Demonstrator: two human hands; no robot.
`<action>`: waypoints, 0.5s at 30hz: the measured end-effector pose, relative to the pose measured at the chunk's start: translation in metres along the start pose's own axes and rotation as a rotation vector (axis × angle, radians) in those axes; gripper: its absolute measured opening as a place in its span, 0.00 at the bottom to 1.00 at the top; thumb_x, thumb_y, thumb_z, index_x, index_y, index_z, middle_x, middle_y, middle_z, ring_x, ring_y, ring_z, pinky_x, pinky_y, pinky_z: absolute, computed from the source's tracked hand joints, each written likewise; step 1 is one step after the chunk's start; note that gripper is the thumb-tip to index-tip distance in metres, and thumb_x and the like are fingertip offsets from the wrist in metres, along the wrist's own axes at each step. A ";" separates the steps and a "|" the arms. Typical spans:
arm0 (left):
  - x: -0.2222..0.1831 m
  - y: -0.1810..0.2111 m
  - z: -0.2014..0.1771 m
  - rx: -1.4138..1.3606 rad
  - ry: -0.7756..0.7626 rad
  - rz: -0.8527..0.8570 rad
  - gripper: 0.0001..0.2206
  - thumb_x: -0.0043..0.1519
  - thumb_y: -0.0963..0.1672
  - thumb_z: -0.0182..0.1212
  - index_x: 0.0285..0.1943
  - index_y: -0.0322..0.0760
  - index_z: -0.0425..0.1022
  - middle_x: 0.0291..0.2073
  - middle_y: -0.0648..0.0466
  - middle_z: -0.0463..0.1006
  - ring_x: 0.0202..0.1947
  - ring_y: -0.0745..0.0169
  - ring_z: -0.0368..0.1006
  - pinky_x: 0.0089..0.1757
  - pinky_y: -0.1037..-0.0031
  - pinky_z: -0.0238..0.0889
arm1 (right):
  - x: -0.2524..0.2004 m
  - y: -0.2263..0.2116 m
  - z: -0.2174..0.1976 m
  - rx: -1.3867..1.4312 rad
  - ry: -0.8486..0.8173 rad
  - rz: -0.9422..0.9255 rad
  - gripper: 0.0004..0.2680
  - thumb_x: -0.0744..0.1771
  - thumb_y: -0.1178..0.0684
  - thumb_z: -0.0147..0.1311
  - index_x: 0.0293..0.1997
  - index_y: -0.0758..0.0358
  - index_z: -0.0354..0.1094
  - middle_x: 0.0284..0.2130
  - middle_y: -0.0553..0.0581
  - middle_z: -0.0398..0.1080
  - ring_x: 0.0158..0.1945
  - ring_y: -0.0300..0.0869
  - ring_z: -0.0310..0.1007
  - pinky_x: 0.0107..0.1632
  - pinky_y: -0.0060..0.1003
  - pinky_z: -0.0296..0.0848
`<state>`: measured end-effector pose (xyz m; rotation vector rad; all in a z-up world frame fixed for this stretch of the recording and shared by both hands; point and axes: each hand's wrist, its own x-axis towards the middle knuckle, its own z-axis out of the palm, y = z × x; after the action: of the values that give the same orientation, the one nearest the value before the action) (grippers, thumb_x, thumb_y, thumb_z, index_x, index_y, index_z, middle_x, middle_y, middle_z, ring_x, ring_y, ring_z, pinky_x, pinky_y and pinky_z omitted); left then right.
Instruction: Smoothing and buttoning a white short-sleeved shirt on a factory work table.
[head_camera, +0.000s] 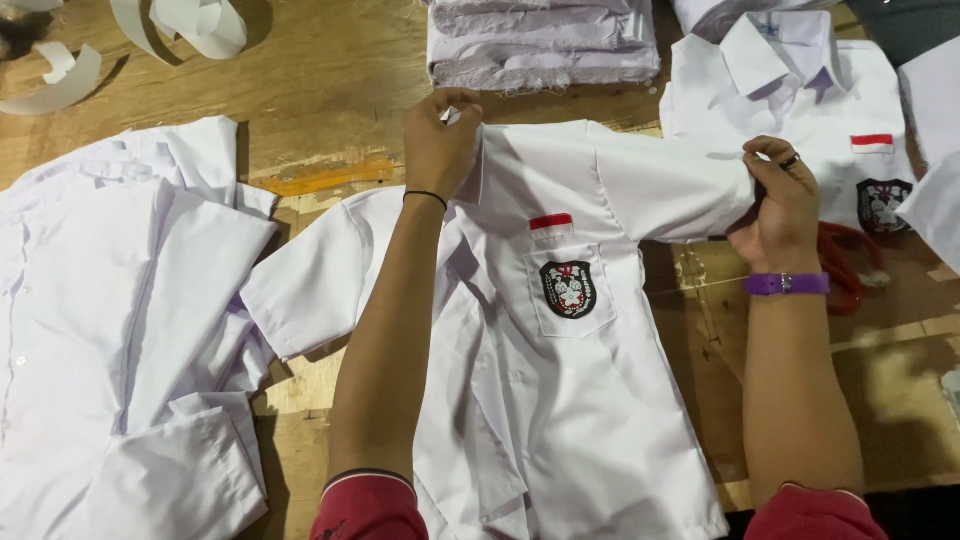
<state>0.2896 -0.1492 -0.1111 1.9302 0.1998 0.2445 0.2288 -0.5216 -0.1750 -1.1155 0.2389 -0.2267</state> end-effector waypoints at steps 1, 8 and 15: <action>-0.002 0.003 -0.001 0.000 0.000 0.000 0.07 0.57 0.43 0.58 0.37 0.46 0.83 0.36 0.62 0.81 0.38 0.68 0.77 0.43 0.74 0.69 | -0.004 -0.004 0.005 0.000 0.000 0.000 0.07 0.68 0.61 0.54 0.36 0.51 0.74 0.39 0.49 0.73 0.49 0.44 0.75 0.51 0.37 0.76; 0.001 -0.005 -0.003 0.001 -0.132 -0.006 0.09 0.59 0.47 0.64 0.46 0.47 0.82 0.40 0.59 0.82 0.39 0.67 0.77 0.45 0.76 0.69 | -0.020 -0.020 0.013 -0.208 -0.288 0.128 0.22 0.66 0.44 0.59 0.67 0.54 0.62 0.42 0.48 0.65 0.48 0.38 0.65 0.49 0.35 0.70; -0.009 0.006 -0.004 0.098 -0.027 -0.033 0.04 0.61 0.47 0.62 0.41 0.52 0.81 0.37 0.61 0.86 0.40 0.68 0.80 0.42 0.73 0.72 | -0.016 -0.015 0.004 -0.180 -0.070 0.018 0.06 0.68 0.56 0.61 0.49 0.58 0.72 0.40 0.50 0.74 0.45 0.37 0.77 0.51 0.27 0.82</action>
<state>0.2800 -0.1498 -0.1044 2.0249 0.2287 0.1898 0.2142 -0.5195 -0.1581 -1.2967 0.2096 -0.1520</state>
